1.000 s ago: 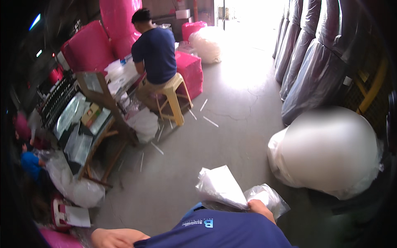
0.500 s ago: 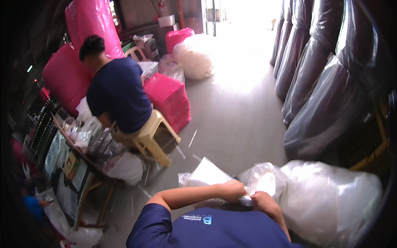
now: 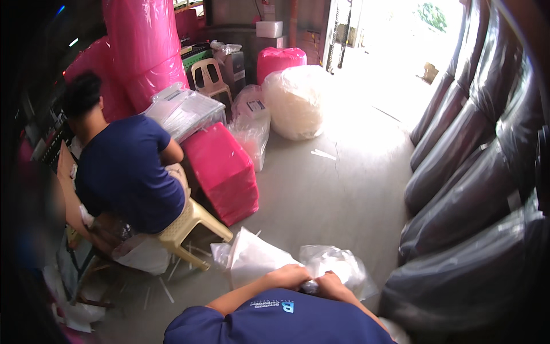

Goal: The person unpacks a large plastic bag containing bubble wrap pouches and stacks them on the floor. They repeatedly pull pouches from the bag, inspect them, and place them into a growing pile.

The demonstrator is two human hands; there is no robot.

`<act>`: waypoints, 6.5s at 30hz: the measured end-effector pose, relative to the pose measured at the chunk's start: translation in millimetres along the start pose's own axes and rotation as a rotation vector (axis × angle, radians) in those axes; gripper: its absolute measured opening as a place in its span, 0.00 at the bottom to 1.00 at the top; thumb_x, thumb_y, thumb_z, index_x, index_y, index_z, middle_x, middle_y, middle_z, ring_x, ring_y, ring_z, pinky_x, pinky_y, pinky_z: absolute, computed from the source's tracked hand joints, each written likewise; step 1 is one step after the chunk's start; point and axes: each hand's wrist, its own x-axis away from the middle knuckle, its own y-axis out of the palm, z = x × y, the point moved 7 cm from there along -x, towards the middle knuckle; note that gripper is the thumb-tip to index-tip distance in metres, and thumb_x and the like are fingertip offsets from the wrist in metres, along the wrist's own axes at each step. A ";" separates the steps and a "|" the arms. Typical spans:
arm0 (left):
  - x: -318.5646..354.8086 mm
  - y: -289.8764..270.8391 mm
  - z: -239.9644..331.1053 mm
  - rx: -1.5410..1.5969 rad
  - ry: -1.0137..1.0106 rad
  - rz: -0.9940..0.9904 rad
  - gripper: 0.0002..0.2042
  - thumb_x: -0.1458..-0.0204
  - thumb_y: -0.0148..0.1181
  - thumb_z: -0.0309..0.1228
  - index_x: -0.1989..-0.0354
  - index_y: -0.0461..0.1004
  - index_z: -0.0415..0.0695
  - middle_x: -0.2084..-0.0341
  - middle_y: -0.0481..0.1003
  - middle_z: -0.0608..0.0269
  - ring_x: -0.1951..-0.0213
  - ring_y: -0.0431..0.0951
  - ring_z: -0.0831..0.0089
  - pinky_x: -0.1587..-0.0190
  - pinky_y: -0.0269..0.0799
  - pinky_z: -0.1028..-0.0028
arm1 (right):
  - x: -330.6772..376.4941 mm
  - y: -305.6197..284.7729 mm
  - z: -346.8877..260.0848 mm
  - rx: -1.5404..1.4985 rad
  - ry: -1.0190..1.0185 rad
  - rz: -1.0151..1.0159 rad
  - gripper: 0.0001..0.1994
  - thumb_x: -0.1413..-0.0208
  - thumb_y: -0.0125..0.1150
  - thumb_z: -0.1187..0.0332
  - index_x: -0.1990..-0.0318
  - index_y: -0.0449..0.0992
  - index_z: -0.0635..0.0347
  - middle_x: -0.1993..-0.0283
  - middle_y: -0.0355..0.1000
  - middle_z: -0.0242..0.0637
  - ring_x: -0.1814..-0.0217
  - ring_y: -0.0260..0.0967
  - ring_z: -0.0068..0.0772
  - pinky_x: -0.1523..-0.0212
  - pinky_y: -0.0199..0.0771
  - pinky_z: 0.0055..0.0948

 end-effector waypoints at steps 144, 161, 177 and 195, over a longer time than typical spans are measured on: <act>-994.7 -1383.5 -975.1 0.141 -0.332 1.504 0.24 0.56 0.65 0.37 0.50 0.65 0.51 0.53 0.63 0.57 0.49 0.62 0.58 0.52 0.62 0.54 | -1263.0 -1484.7 1209.9 -0.693 0.025 1.398 0.25 0.57 0.69 0.64 0.53 0.68 0.68 0.57 0.68 0.43 0.58 0.66 0.36 0.56 0.68 0.32; -953.8 -718.5 -985.5 1.750 -1.823 1.102 0.26 0.56 0.56 0.53 0.62 0.77 0.39 0.64 0.76 0.45 0.62 0.77 0.54 0.58 0.71 0.62 | -1484.9 -1129.6 1059.6 0.042 -0.784 0.707 0.19 0.54 0.58 0.76 0.53 0.69 0.76 0.54 0.70 0.54 0.50 0.68 0.48 0.48 0.67 0.39; -463.7 -613.7 -1113.5 0.918 -2.398 1.073 0.43 0.65 0.70 0.33 0.37 0.53 0.58 0.34 0.43 0.68 0.36 0.51 0.62 0.46 0.63 0.52 | -1571.2 -868.9 799.7 0.441 -0.299 -0.095 0.15 0.52 0.54 0.64 0.59 0.73 0.63 0.59 0.73 0.46 0.56 0.70 0.44 0.58 0.71 0.36; -511.6 -484.6 -1095.3 1.082 -2.212 0.856 0.14 0.47 0.51 0.42 0.66 0.76 0.46 0.65 0.77 0.55 0.63 0.77 0.56 0.60 0.73 0.60 | -1476.9 -769.5 864.1 0.683 -0.126 -0.513 0.17 0.54 0.54 0.55 0.59 0.75 0.53 0.60 0.74 0.44 0.56 0.71 0.46 0.57 0.71 0.38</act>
